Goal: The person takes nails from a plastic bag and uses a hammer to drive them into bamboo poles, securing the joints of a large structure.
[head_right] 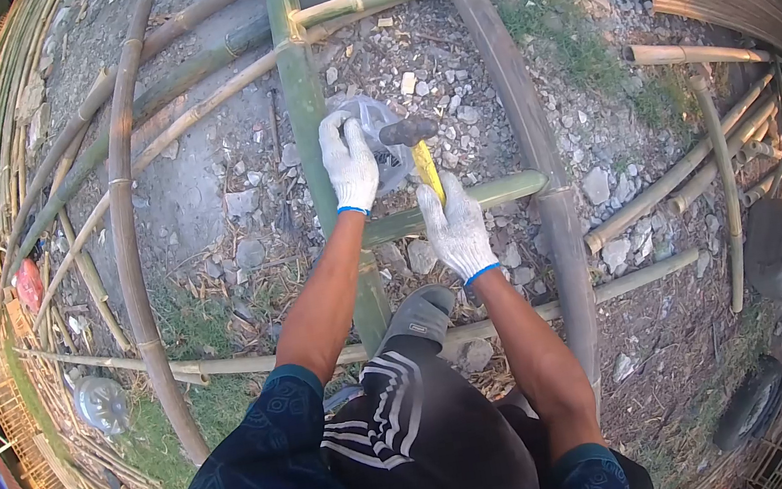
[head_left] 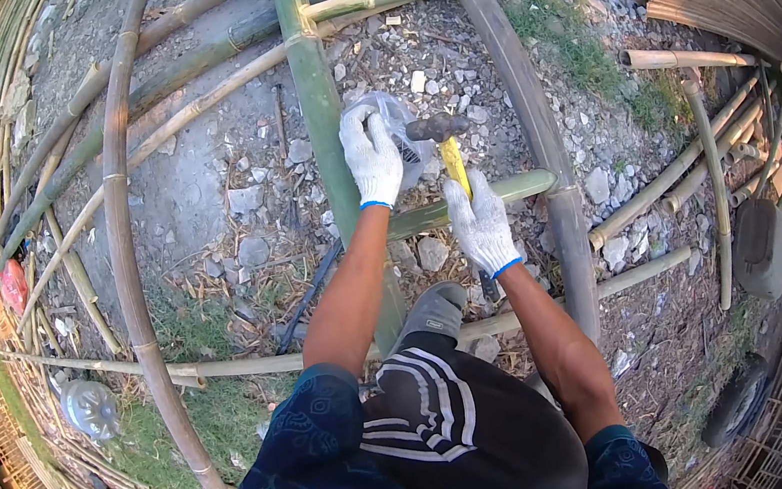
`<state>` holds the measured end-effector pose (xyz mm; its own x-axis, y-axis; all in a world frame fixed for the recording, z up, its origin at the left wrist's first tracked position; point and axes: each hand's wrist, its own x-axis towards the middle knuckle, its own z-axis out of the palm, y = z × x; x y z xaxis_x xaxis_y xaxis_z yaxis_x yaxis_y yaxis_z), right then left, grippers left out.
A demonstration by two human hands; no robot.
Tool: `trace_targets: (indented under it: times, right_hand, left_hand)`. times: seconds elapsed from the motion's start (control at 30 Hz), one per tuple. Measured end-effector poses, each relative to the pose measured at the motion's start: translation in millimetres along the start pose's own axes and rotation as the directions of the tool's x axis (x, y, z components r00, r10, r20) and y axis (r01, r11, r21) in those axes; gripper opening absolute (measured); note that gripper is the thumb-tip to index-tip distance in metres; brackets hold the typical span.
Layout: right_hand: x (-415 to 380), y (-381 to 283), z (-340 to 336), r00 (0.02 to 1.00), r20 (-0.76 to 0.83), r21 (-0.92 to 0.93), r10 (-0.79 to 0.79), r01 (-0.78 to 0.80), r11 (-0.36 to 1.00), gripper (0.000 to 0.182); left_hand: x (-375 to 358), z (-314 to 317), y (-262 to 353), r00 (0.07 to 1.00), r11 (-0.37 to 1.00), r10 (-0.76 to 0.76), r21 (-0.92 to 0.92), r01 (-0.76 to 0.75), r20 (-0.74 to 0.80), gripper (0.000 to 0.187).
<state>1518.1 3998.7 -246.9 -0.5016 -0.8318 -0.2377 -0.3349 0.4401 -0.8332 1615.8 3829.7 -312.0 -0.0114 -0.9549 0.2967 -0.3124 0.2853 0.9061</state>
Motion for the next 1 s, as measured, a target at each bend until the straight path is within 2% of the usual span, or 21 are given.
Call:
trace_targets:
  times: [0.03, 0.07, 0.17, 0.2, 0.23, 0.3, 0.37, 0.4, 0.5, 0.6, 0.7, 0.73, 0.8, 0.83, 0.9, 0.97, 1.0]
  right_hand:
    - [6.9, -5.4, -3.5, 1.000, -0.014, 0.030, -0.028, 0.028, 0.999, 0.041]
    - [11.6, -10.6, -11.5, 0.995, -0.022, 0.008, -0.094, 0.094, 0.996, 0.042]
    - [21.8, -24.1, -39.9, 0.994, 0.003, 0.015, -0.111, 0.111, 0.994, 0.042]
    - [20.8, -38.3, -59.2, 0.994, 0.049, -0.051, -0.102, 0.105, 0.993, 0.044]
    - [23.4, -35.9, -71.6, 0.986, 0.064, -0.003, -0.151, 0.151, 0.988, 0.046]
    - [20.0, -38.1, -105.3, 0.976, 0.088, -0.046, -0.200, 0.204, 0.978, 0.047]
    - [12.0, -44.6, -135.0, 0.984, 0.116, -0.141, -0.133, 0.148, 0.979, 0.047]
    - [3.5, -51.8, -149.9, 0.985, 0.138, -0.131, -0.100, 0.119, 0.984, 0.048]
    - [5.8, -16.5, -146.8, 0.976, 0.023, -0.137, -0.218, 0.219, 0.966, 0.043]
    - [11.2, -4.7, -137.0, 0.963, 0.049, -0.094, -0.264, 0.268, 0.959, 0.044]
    - [12.6, -1.3, -125.3, 0.952, 0.108, -0.070, -0.287, 0.295, 0.953, 0.045]
    - [13.6, 3.4, -117.3, 0.945, 0.118, -0.067, -0.305, 0.314, 0.947, 0.045]
    - [14.4, 10.2, -100.0, 0.921, 0.095, -0.045, -0.379, 0.384, 0.922, 0.045]
    - [8.2, 2.1, -98.6, 0.948, 0.158, -0.062, -0.275, 0.288, 0.956, 0.045]
    - [-0.9, 0.9, -87.0, 0.946, 0.213, -0.041, -0.242, 0.257, 0.966, 0.045]
    - [-5.8, 9.2, -69.7, 0.940, 0.212, -0.052, -0.266, 0.282, 0.958, 0.043]
    - [-13.8, 17.0, -59.7, 0.938, 0.222, -0.063, -0.265, 0.285, 0.956, 0.042]
  left_hand:
    - [7.9, 3.3, 3.5, 1.000, 0.998, -0.030, -0.051, 0.030, 0.009, 0.016]
    - [15.0, 0.7, 6.5, 0.994, 0.994, -0.075, -0.068, 0.081, 0.084, 0.020]
    - [30.7, -8.4, 18.6, 0.980, 1.000, 0.026, -0.015, -0.023, 0.200, 0.021]
    - [34.7, -11.7, 31.8, 0.970, 0.992, -0.016, -0.114, 0.045, 0.241, 0.021]
    - [40.2, -10.3, 36.5, 0.973, 0.996, -0.018, -0.078, 0.037, 0.229, 0.021]
    - [42.6, -11.0, 49.1, 0.972, 0.994, -0.029, -0.099, 0.053, 0.232, 0.022]
    - [43.2, -9.5, 46.7, 0.974, 0.998, -0.028, -0.048, 0.040, 0.223, 0.024]
    - [39.9, -11.8, 48.1, 0.973, 1.000, -0.017, -0.005, 0.019, 0.232, 0.024]
    - [35.1, -18.9, 58.2, 0.960, 0.987, 0.017, 0.149, -0.061, 0.281, 0.025]
    - [30.0, -36.4, 97.5, 0.930, 0.961, 0.015, 0.251, -0.115, 0.368, 0.026]
    - [20.6, -55.3, 121.3, 0.914, 0.945, -0.060, 0.317, -0.077, 0.401, 0.032]
    - [13.0, -61.5, 119.9, 0.915, 0.949, -0.045, 0.302, -0.086, 0.402, 0.031]
    - [-5.1, -78.2, 108.8, 0.924, 0.954, -0.121, 0.301, 0.007, 0.362, 0.028]
    - [-9.4, -83.9, 99.8, 0.928, 0.955, -0.146, 0.294, 0.042, 0.342, 0.027]
    - [-33.2, -99.2, 70.7, 0.955, 0.976, -0.129, 0.205, 0.074, 0.267, 0.022]
    - [-64.3, -114.9, 37.8, 0.970, 0.974, -0.134, 0.208, 0.092, 0.201, 0.020]
    - [-76.6, -123.7, 30.2, 0.972, 0.960, -0.137, 0.268, 0.083, 0.192, 0.018]
